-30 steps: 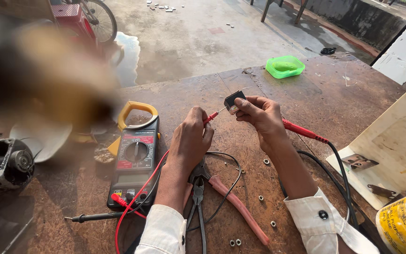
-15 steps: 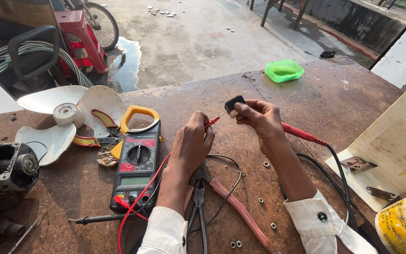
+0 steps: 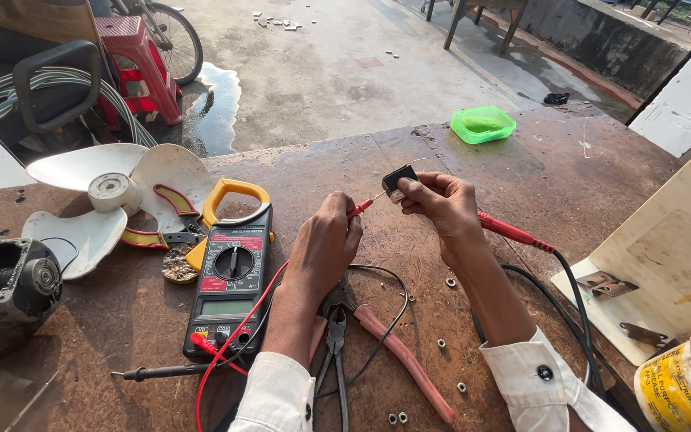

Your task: The person solders a small black electronic component on a workbench, holding the part in one hand and a soldering iron in the other. They periodically touch the component's leads with a multimeter probe, reposition the part, and continue applying the iron to its contacts.

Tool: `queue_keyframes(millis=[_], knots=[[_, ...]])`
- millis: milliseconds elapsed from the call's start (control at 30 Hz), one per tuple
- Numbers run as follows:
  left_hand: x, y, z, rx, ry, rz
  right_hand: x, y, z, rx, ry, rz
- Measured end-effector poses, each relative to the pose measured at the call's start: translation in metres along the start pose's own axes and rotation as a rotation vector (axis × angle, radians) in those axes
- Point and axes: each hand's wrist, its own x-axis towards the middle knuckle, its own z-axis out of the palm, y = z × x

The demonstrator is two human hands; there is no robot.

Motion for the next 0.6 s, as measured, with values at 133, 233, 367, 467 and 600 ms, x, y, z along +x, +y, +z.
queue_keyframes(millis=[133, 233, 367, 467, 600], knots=[[-0.0005, 0.0002, -0.0010, -0.011, 0.010, 0.008, -0.0006, 0.0004, 0.0000, 0.003, -0.013, -0.003], [-0.0004, -0.0001, -0.0018, -0.012, 0.016, 0.020, 0.0000, 0.0006, 0.0003, -0.001, -0.018, -0.003], [-0.0008, 0.0006, -0.0025, -0.006, 0.008, 0.004, -0.0011, 0.0016, 0.0005, -0.005, -0.025, -0.023], [-0.0008, 0.0010, -0.0034, -0.008, 0.005, 0.015, -0.0005, 0.0023, 0.0004, 0.000, -0.027, -0.025], [-0.0012, 0.0019, -0.0043, 0.008, -0.005, 0.003, 0.0009, 0.0028, 0.0008, -0.027, -0.012, -0.024]])
